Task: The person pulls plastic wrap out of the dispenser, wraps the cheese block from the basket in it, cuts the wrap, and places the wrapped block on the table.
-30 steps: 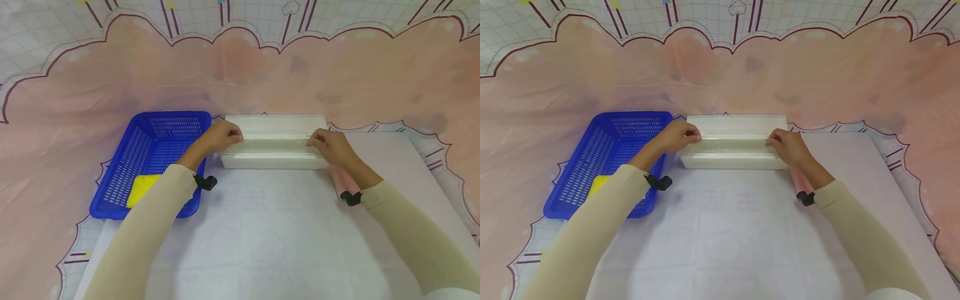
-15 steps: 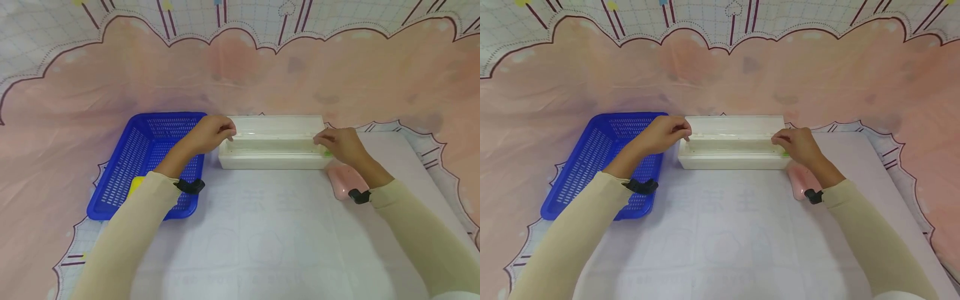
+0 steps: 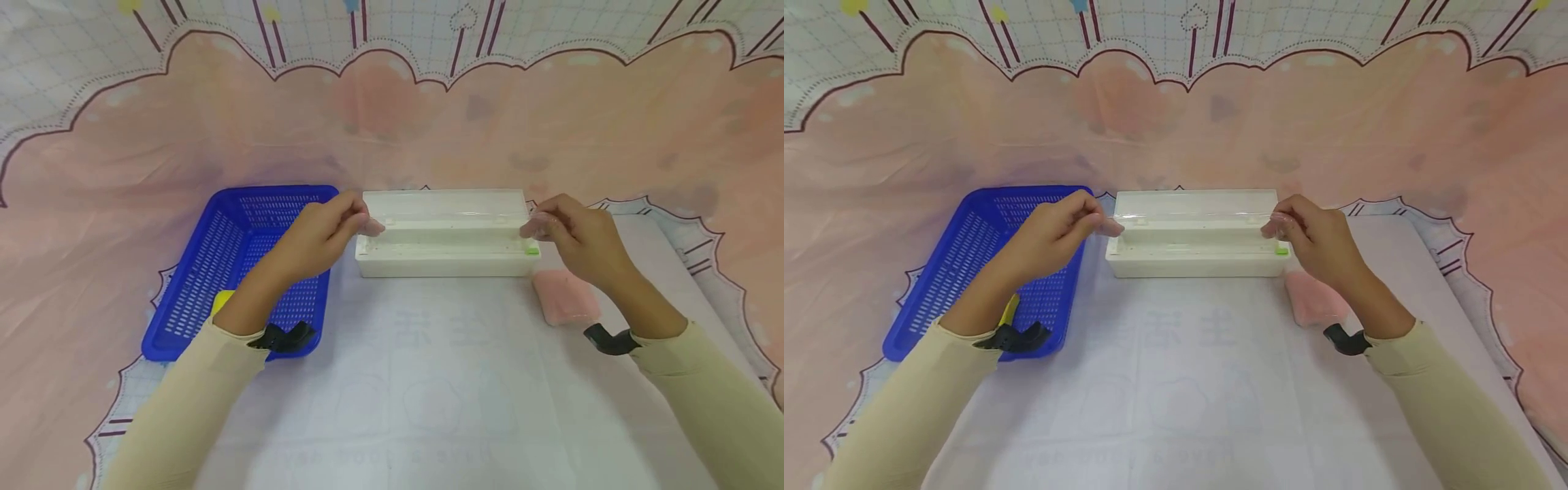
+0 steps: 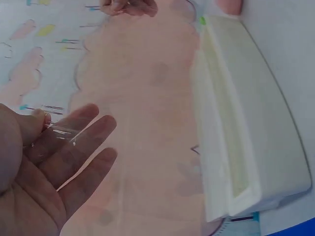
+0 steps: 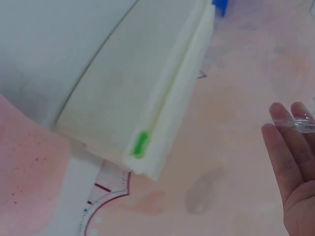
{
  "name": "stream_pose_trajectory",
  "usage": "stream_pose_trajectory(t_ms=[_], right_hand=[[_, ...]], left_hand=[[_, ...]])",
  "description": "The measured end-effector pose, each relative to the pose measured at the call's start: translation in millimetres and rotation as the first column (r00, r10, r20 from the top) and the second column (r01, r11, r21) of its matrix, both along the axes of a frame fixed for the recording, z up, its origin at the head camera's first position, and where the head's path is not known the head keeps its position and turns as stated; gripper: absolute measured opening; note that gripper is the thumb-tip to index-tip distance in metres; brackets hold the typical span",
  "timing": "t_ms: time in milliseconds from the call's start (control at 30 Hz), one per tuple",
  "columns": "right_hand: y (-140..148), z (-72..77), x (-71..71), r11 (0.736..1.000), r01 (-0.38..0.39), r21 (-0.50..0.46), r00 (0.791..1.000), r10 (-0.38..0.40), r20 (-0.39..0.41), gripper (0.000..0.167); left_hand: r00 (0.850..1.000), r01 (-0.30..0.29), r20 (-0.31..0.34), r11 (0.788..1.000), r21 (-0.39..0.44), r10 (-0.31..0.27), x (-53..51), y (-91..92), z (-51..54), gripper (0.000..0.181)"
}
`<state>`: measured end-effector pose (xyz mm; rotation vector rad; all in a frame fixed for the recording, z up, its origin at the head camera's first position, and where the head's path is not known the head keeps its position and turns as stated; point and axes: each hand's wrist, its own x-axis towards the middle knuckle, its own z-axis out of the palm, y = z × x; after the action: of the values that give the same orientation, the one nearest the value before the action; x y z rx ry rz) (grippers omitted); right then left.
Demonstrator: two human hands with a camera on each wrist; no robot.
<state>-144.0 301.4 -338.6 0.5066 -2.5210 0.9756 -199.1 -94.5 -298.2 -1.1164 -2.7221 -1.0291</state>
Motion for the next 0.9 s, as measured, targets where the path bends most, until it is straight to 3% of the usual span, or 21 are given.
stream_pose_trajectory(t_ms=[300,367,467,533,600,700,767,833,900], right_hand=[[-14,27.0,32.4,0.994,-0.044,-0.097,0.991,0.031,-0.13,0.007],[-17,32.5,40.3,0.988,-0.075,-0.136,0.986,0.053,-0.159,0.006],[-20,37.1,51.0,0.969,-0.162,-0.185,0.976,0.13,-0.173,0.008],[-21,36.3,58.4,0.957,-0.234,-0.173,0.967,0.211,-0.142,0.01],[-18,32.0,66.3,0.942,-0.306,-0.138,0.952,0.301,-0.06,0.015],[-14,19.2,77.8,0.907,-0.413,-0.085,0.904,0.419,0.082,0.026],[-11,8.6,84.8,0.882,-0.467,-0.071,0.866,0.472,0.164,0.034],[-9,-2.9,91.2,0.861,-0.504,-0.074,0.834,0.507,0.217,0.038],[-9,-12.2,98.2,0.85,-0.518,-0.093,0.815,0.524,0.249,0.04]], left_hand=[[0.996,0.071,-0.059,0.987,0.142,-0.063,35.7,-16.3,31.8,0.008],[0.993,0.101,-0.082,0.977,0.189,-0.087,42.7,-19.7,36.7,0.006],[0.981,0.189,-0.094,0.948,0.257,-0.17,51.0,-24.3,38.1,0.005],[0.962,0.273,-0.075,0.922,0.276,-0.263,56.6,-27.3,34.3,0.007],[0.934,0.352,-0.034,0.898,0.263,-0.356,64.6,-30.4,26.8,0.009],[0.883,0.441,0.076,0.874,0.204,-0.463,80.3,-35.2,10.3,0.013],[0.854,0.478,0.149,0.865,0.153,-0.499,90.9,-37.2,-3.7,0.016],[0.835,0.5,0.208,0.86,0.1,-0.509,101.0,-38.3,-17.3,0.018],[0.825,0.518,0.227,0.853,0.06,-0.517,110.8,-38.2,-28.3,0.019]])
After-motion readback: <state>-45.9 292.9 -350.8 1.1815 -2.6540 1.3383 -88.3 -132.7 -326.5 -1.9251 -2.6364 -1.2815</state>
